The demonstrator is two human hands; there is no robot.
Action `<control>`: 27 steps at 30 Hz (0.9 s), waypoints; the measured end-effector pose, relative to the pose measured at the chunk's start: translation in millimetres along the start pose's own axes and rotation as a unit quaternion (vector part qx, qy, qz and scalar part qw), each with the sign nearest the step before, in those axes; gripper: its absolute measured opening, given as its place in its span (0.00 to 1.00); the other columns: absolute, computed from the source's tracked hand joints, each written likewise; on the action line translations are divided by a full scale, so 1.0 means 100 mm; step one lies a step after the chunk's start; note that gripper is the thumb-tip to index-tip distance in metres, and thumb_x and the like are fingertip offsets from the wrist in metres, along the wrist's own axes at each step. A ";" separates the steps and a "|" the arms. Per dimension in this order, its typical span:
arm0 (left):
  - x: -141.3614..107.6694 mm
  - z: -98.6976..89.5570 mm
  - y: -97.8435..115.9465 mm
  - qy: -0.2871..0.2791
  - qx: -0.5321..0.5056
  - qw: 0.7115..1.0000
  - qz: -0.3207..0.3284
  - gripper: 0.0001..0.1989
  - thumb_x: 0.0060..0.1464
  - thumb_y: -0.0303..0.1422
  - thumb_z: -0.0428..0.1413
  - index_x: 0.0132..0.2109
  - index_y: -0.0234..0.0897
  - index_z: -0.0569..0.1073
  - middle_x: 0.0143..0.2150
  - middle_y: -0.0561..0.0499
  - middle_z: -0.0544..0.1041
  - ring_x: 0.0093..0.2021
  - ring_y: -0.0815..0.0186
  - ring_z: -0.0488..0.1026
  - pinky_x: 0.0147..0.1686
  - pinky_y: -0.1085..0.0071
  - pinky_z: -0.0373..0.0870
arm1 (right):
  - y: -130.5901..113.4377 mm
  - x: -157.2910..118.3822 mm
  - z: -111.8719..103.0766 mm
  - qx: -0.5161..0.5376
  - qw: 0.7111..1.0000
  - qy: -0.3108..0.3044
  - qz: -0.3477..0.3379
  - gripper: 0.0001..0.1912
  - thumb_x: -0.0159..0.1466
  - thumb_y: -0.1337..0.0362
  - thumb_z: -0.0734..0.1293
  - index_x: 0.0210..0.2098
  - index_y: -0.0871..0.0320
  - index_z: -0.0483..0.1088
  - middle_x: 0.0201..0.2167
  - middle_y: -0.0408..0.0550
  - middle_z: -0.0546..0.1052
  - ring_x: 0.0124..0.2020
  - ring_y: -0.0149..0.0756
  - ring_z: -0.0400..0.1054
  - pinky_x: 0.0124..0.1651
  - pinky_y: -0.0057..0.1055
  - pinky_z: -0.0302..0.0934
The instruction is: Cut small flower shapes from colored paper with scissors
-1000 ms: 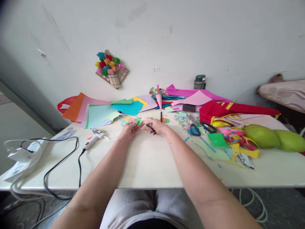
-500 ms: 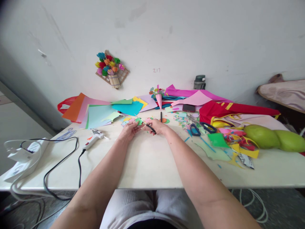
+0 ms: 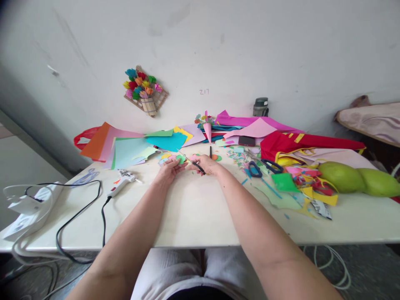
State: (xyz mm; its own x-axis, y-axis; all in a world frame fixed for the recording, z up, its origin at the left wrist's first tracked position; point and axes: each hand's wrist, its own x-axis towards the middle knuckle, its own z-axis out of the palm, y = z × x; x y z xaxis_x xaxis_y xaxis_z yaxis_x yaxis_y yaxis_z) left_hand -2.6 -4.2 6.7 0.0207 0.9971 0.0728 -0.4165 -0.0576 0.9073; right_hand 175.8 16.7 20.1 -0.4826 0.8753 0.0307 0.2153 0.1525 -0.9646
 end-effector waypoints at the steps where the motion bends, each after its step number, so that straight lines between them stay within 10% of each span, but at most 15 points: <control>1: -0.01 0.00 0.01 -0.002 0.005 1.000 0.002 0.14 0.40 0.30 0.65 0.25 0.34 0.64 0.25 0.52 0.74 0.31 0.62 0.77 0.32 0.71 0.73 | 0.01 0.00 -0.01 0.001 1.000 0.007 0.002 0.14 0.46 0.64 0.74 0.26 0.61 0.66 0.10 0.35 0.63 0.11 0.22 0.56 0.11 0.20 0.50; 27: -0.02 0.01 -0.02 -0.085 0.110 0.990 -0.024 0.12 0.38 0.35 0.64 0.26 0.33 0.70 0.22 0.52 0.72 0.20 0.69 0.69 0.26 0.71 0.69 | -0.18 -0.06 0.09 0.082 0.990 0.104 -0.041 0.13 0.47 0.77 0.65 0.31 0.60 0.64 0.15 0.34 0.65 0.16 0.21 0.59 0.20 0.20 0.54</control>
State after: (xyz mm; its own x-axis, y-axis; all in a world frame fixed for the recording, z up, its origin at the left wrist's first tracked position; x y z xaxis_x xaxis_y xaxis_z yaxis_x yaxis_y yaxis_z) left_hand -0.8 -5.9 5.6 0.1954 0.9775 0.0791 -0.2044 -0.0383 0.9781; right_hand 167.5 4.4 34.9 -0.3037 0.9413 0.1471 0.0345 0.1652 -0.9857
